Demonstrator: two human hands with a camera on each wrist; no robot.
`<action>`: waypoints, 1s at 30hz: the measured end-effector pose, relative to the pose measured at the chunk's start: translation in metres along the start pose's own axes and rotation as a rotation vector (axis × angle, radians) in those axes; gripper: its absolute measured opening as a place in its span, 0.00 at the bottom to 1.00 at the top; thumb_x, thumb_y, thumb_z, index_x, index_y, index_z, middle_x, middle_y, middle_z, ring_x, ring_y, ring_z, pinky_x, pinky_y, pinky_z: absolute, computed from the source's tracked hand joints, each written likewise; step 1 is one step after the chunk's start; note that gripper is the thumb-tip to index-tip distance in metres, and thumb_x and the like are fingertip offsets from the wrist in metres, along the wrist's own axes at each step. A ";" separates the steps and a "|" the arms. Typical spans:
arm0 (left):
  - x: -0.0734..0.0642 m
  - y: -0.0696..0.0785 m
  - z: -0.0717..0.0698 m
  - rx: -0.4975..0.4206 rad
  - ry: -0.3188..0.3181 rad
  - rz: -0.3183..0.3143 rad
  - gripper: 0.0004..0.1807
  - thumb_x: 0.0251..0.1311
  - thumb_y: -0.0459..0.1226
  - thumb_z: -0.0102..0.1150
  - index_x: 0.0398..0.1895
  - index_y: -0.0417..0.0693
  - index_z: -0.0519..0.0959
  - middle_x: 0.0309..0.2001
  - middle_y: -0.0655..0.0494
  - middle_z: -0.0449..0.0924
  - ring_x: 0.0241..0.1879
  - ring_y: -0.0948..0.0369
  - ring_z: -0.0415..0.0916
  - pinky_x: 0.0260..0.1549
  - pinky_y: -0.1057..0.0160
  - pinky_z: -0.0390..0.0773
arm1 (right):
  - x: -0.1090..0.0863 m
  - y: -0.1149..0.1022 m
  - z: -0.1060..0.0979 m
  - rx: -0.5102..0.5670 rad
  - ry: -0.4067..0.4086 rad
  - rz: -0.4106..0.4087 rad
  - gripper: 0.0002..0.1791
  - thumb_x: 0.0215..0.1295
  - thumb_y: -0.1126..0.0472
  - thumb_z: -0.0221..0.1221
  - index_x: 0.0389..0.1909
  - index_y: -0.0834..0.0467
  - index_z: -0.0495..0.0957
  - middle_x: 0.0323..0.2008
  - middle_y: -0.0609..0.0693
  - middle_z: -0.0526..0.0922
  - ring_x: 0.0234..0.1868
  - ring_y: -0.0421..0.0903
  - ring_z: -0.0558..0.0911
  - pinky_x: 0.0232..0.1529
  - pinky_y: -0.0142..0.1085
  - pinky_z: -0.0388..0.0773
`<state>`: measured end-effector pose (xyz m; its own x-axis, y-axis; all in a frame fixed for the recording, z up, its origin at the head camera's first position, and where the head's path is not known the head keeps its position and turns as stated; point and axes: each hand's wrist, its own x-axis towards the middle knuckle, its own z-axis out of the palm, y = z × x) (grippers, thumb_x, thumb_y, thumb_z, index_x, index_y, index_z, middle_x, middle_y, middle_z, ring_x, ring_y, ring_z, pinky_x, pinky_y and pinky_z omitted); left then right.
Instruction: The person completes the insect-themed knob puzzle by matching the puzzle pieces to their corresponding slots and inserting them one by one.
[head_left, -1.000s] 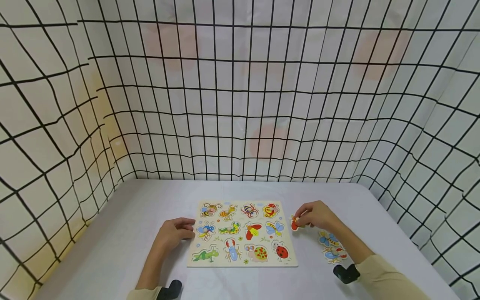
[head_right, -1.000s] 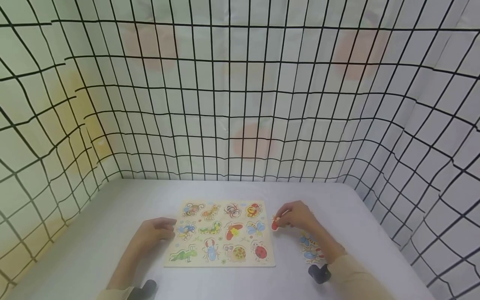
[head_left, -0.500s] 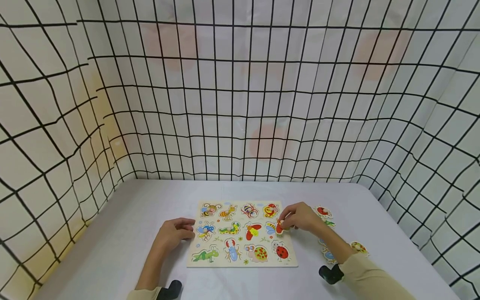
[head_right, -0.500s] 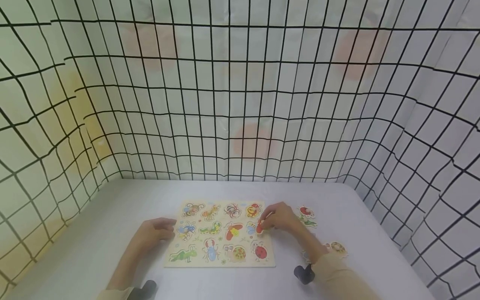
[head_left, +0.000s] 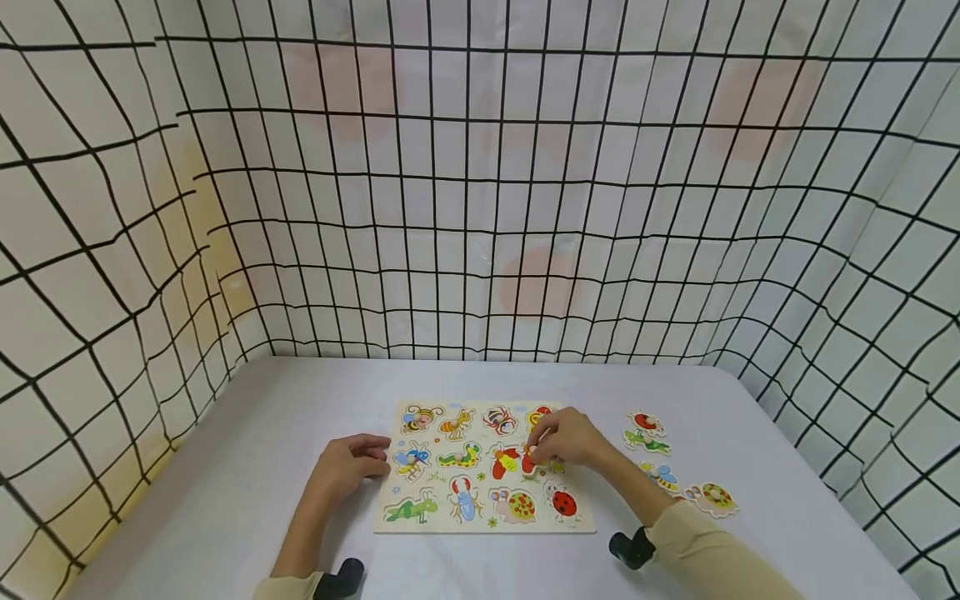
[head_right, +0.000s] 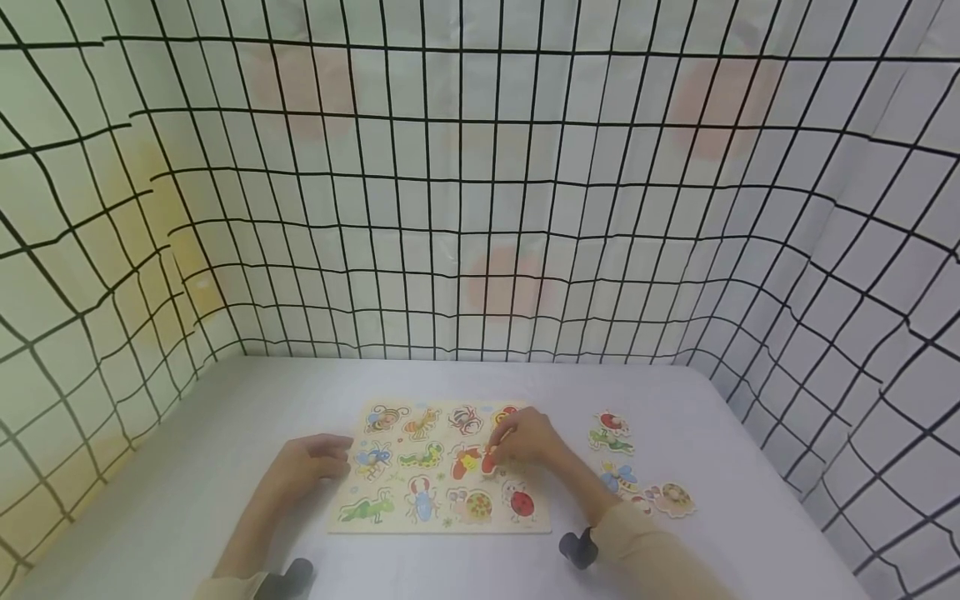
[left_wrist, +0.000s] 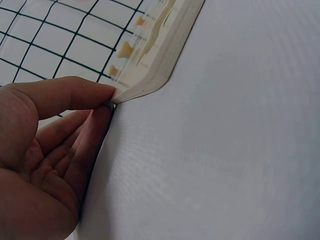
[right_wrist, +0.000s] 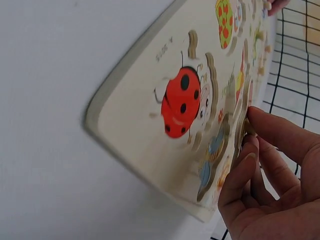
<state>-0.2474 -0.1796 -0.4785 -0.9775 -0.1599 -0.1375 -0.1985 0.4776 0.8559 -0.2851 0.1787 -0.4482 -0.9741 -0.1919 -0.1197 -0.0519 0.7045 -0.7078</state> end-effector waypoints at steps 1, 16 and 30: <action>0.000 0.000 0.000 -0.002 0.000 0.000 0.20 0.53 0.30 0.71 0.52 0.44 0.85 0.35 0.53 0.83 0.35 0.57 0.76 0.35 0.63 0.74 | 0.000 -0.002 0.002 -0.001 -0.002 -0.006 0.06 0.49 0.63 0.74 0.27 0.53 0.87 0.28 0.46 0.82 0.26 0.43 0.76 0.27 0.33 0.70; -0.001 0.003 -0.001 -0.003 -0.011 0.005 0.20 0.53 0.31 0.71 0.52 0.43 0.85 0.35 0.53 0.83 0.34 0.57 0.76 0.35 0.63 0.73 | 0.005 -0.016 0.021 0.013 -0.009 -0.076 0.07 0.46 0.63 0.75 0.27 0.53 0.87 0.28 0.45 0.82 0.22 0.41 0.75 0.23 0.33 0.69; 0.000 0.002 -0.001 -0.004 -0.006 0.011 0.20 0.53 0.32 0.71 0.52 0.44 0.85 0.35 0.53 0.83 0.34 0.58 0.77 0.35 0.63 0.72 | 0.002 -0.031 0.030 0.022 -0.005 -0.057 0.06 0.47 0.65 0.74 0.27 0.55 0.86 0.24 0.46 0.82 0.23 0.42 0.74 0.23 0.32 0.69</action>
<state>-0.2474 -0.1797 -0.4766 -0.9800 -0.1495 -0.1313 -0.1876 0.4754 0.8595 -0.2790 0.1353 -0.4475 -0.9685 -0.2352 -0.0822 -0.1025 0.6768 -0.7290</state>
